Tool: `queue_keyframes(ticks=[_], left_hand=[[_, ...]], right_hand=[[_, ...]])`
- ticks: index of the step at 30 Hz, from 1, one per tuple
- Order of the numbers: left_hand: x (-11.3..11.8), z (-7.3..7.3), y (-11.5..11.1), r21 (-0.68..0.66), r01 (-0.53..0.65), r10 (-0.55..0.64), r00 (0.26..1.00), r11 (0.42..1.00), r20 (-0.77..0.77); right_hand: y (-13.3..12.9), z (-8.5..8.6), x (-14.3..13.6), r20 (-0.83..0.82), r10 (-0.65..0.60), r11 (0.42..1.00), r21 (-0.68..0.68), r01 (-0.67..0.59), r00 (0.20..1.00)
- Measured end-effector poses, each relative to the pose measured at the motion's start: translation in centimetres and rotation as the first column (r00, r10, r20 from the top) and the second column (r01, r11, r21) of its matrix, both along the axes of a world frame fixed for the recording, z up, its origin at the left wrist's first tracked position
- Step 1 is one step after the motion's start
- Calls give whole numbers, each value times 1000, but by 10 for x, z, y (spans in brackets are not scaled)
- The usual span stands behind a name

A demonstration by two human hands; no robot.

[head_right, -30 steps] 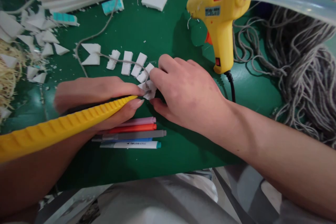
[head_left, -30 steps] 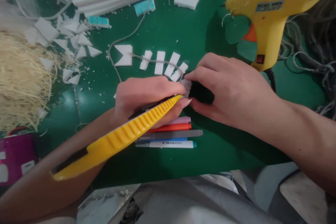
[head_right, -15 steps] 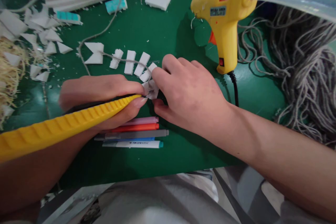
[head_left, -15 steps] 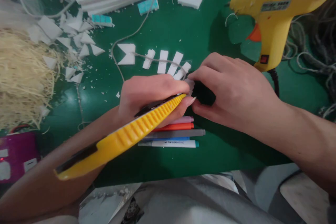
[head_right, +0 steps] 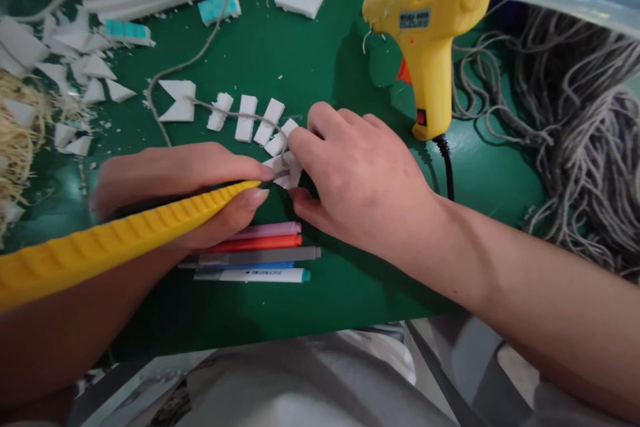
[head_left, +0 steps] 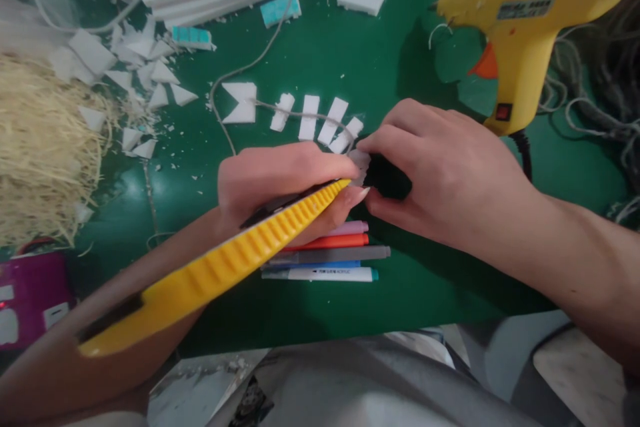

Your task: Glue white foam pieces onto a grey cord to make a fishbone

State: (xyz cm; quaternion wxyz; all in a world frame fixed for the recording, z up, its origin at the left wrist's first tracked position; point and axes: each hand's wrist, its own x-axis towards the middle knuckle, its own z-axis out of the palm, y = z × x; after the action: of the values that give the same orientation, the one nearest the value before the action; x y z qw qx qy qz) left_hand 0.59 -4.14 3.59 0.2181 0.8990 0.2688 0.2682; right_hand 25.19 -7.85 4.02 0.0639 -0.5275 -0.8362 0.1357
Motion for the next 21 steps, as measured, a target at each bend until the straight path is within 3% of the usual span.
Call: queue_keyframes(ticks=[4,11,21], left_hand=[[3,3,2,25,22,-23,1000,999,12],[-1,-5,2,9,-16,16,1000,1000,-14],[-2,-5,11,-13,128,-128,992,992,-5]], right_hand=[[1,2,2,-7,1,1000,-16,-1,1000],[-1,-3,5,6,35,998,47,-35,999],[-1,-2,6,7,40,997,63,-40,999]])
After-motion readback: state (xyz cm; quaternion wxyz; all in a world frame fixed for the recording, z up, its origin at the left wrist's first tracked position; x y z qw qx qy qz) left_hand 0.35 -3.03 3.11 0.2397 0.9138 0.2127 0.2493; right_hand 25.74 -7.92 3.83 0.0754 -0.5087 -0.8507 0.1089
